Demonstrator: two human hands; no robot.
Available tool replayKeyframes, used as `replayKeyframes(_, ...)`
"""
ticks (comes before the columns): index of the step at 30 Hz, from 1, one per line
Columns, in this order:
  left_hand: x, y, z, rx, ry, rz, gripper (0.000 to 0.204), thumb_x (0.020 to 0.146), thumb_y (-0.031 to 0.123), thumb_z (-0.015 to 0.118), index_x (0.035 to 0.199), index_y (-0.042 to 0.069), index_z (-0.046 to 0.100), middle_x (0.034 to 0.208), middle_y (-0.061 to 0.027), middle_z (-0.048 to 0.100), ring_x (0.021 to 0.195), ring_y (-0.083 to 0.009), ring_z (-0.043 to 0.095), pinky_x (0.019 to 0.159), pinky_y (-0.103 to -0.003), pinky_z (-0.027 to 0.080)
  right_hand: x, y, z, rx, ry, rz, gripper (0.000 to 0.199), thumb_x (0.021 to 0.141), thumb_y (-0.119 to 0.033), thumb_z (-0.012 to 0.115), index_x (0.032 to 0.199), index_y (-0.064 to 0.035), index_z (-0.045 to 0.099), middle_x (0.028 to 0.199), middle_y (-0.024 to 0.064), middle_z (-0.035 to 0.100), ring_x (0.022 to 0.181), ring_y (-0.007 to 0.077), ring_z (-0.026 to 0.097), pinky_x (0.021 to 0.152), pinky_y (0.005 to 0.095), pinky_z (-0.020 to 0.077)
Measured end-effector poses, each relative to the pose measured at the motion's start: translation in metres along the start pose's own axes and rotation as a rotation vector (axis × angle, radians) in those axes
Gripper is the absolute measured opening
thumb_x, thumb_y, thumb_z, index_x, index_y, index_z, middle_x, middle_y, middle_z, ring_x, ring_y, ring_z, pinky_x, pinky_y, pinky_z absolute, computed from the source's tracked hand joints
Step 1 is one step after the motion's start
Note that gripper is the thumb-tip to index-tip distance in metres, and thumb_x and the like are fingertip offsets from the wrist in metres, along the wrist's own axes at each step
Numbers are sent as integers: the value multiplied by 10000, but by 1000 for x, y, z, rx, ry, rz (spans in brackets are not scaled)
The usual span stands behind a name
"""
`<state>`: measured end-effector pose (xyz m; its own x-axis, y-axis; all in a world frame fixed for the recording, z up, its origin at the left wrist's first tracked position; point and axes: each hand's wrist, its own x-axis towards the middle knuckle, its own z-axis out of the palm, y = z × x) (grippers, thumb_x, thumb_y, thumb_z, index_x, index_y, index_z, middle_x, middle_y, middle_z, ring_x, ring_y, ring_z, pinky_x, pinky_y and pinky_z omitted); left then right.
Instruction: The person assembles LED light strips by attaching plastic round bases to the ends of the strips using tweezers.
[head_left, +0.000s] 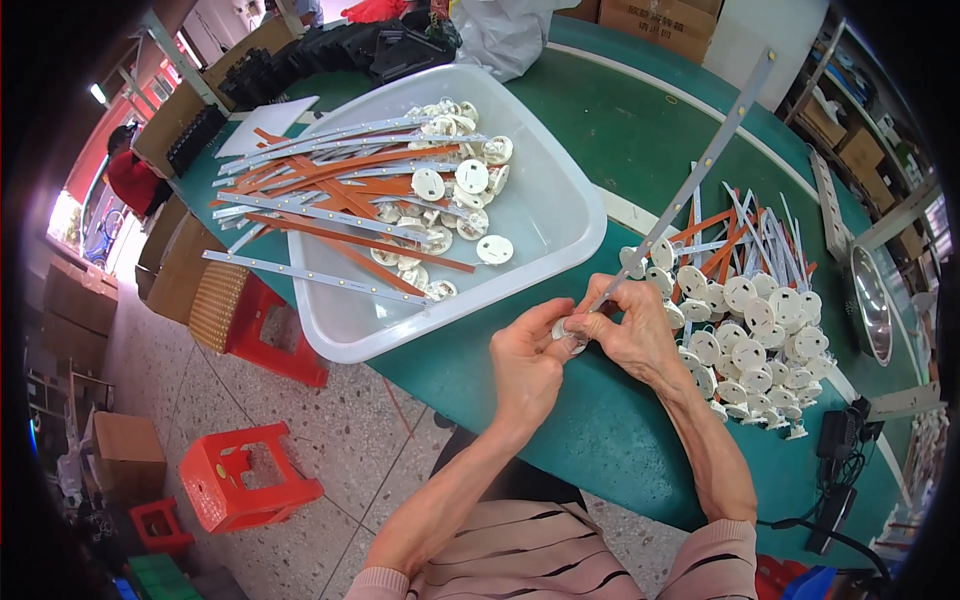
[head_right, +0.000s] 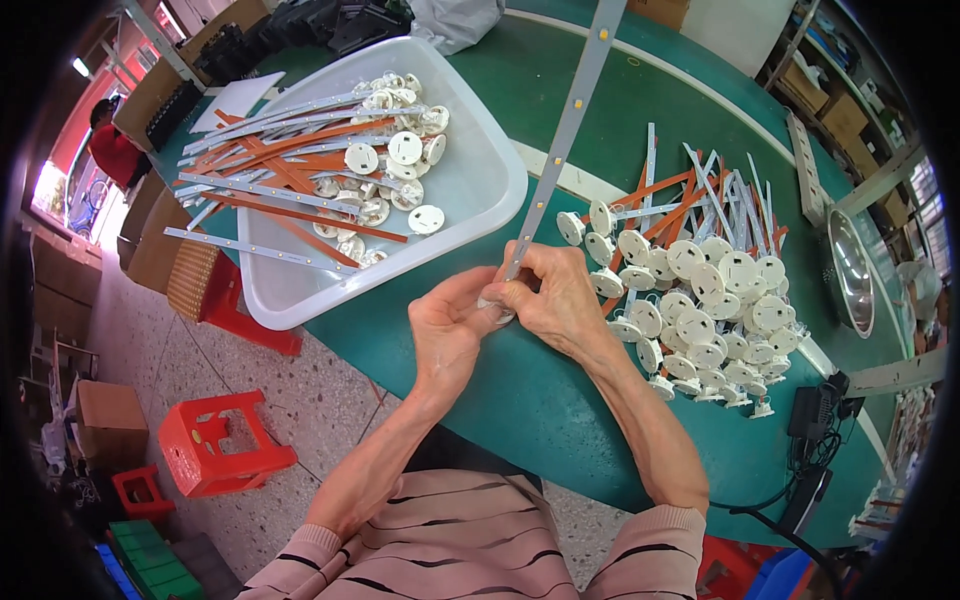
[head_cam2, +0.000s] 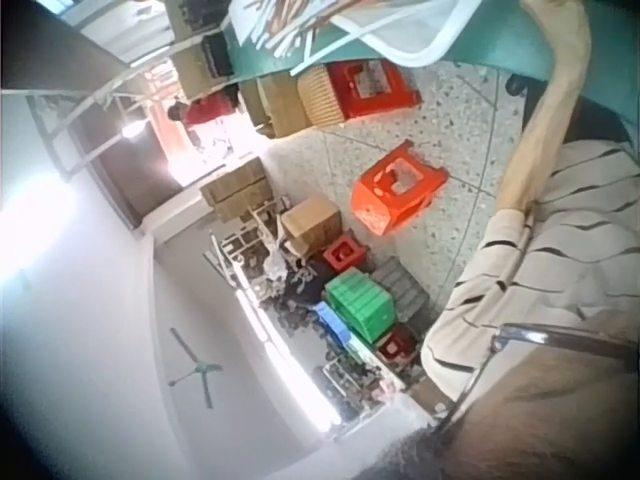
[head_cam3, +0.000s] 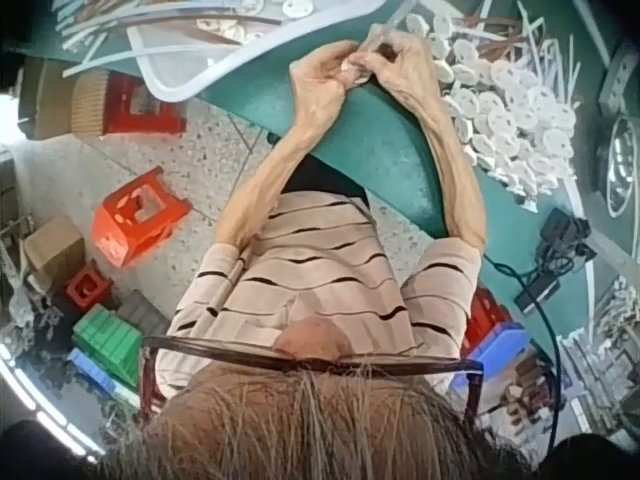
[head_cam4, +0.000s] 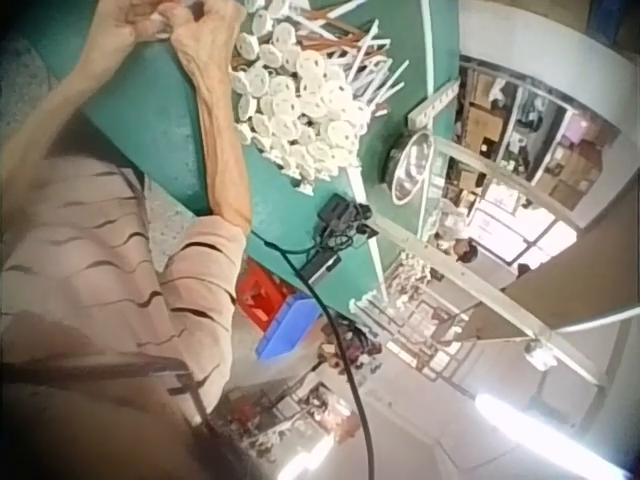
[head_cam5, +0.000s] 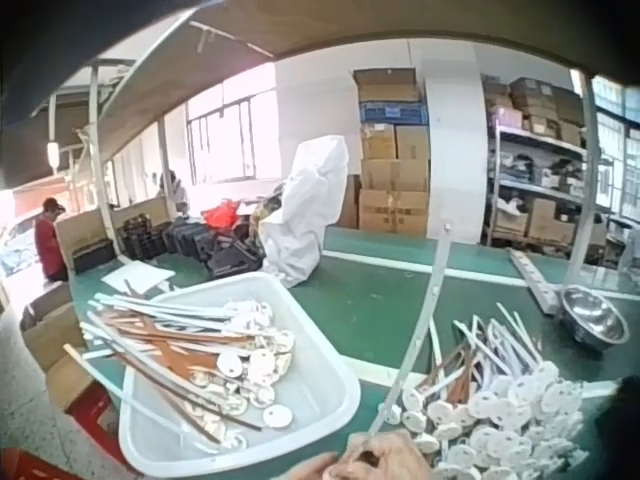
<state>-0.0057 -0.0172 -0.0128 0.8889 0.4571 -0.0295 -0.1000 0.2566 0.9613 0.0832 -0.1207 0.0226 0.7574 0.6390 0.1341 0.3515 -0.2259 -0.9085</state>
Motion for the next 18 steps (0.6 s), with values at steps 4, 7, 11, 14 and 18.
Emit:
replayKeyframes(4, 1, -2, 1, -35, -12, 18, 336, 793, -137, 558, 1128, -121, 534, 1048, -192, 623, 927, -209, 629, 789, -274, 535, -1, -4, -2, -24, 17, -12, 112, 689, -57, 708, 713, 6, 619, 563, 66, 572, 533, 125, 542, 491, 285, 422)
replayKeyframes(7, 1, -1, 2, -8, -33, 27, 338, 796, -123, 566, 1132, -122, 530, 1054, -195, 621, 926, -210, 629, 791, -275, 533, -3, -11, -9, 2, 20, 65, 148, 712, -97, 706, 684, 15, 615, 594, 62, 604, 587, 125, 592, 547, 279, 463)
replayKeyframes(11, 1, -4, 0, 45, -44, 0, 337, 796, -94, 587, 1128, -123, 535, 1055, -190, 624, 938, -209, 626, 791, -275, 525, -4, -9, -18, -61, -73, -41, 163, 731, -123, 650, 824, 11, 653, 631, 112, 623, 564, 184, 572, 550, 333, 453)
replayKeyframes(14, 2, -7, 0, 34, -47, 5, 342, 790, -97, 591, 1127, -125, 534, 1055, -192, 623, 952, -211, 621, 793, -275, 522, -8, -19, -18, -66, -28, -39, 155, 731, -102, 631, 829, 15, 650, 652, 122, 630, 566, 185, 569, 557, 336, 455)
replayKeyframes(18, 2, -7, -3, 15, -44, 20, 358, 786, -119, 577, 1140, -127, 521, 1066, -198, 615, 970, -222, 616, 802, -281, 524, -6, -16, -9, 8, 16, -62, 61, 727, -30, 650, 723, 24, 622, 581, 60, 576, 533, 104, 520, 494, 273, 411)
